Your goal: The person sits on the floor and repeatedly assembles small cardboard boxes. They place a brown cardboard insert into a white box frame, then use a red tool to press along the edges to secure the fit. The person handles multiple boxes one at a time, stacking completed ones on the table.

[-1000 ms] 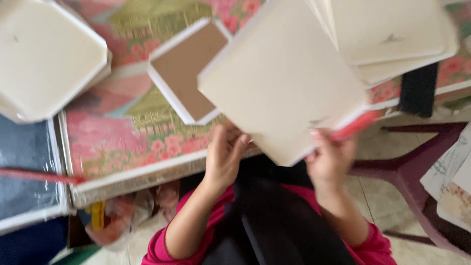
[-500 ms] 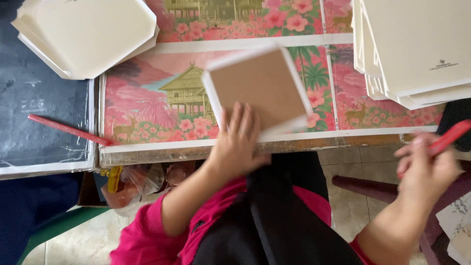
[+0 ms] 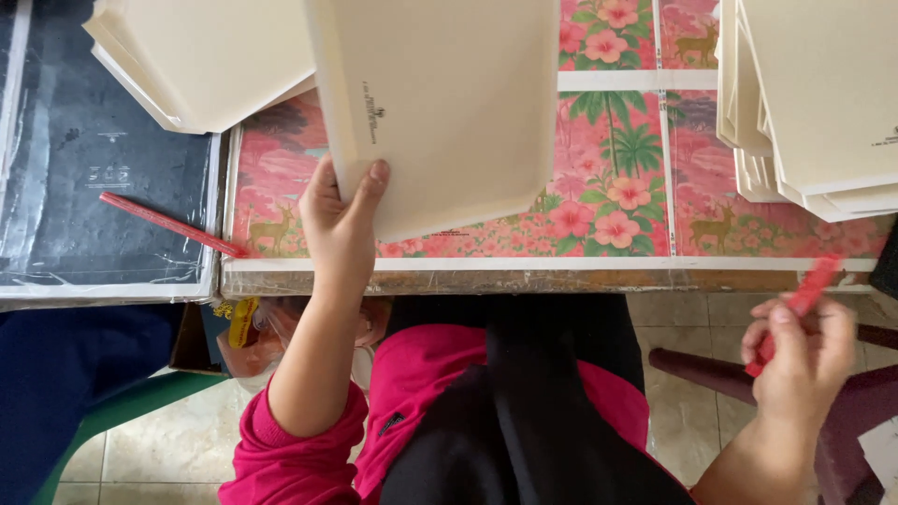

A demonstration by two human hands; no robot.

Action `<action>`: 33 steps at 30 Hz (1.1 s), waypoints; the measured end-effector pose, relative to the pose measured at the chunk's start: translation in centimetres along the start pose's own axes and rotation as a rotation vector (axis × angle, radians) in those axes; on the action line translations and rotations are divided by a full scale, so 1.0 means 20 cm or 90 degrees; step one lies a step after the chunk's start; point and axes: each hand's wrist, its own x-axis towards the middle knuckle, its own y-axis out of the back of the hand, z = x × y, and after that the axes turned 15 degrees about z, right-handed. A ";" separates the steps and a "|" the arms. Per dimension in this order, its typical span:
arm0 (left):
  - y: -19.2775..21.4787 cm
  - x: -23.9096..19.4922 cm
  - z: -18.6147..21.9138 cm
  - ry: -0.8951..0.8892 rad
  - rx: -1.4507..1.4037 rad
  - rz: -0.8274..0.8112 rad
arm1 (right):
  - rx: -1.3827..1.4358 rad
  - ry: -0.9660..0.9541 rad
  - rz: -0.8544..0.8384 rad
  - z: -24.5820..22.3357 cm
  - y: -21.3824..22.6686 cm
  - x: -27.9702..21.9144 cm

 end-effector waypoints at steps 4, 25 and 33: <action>-0.04 -0.01 0.01 0.008 0.011 -0.031 | -0.019 -0.027 -0.025 -0.02 -0.02 -0.03; -0.86 -0.52 -0.45 -0.677 0.483 -0.886 | 0.218 -0.285 -0.032 0.21 -0.43 -0.46; -0.89 -0.46 -0.55 -0.724 0.476 -0.759 | -0.024 -0.139 -0.069 0.40 -0.42 -0.63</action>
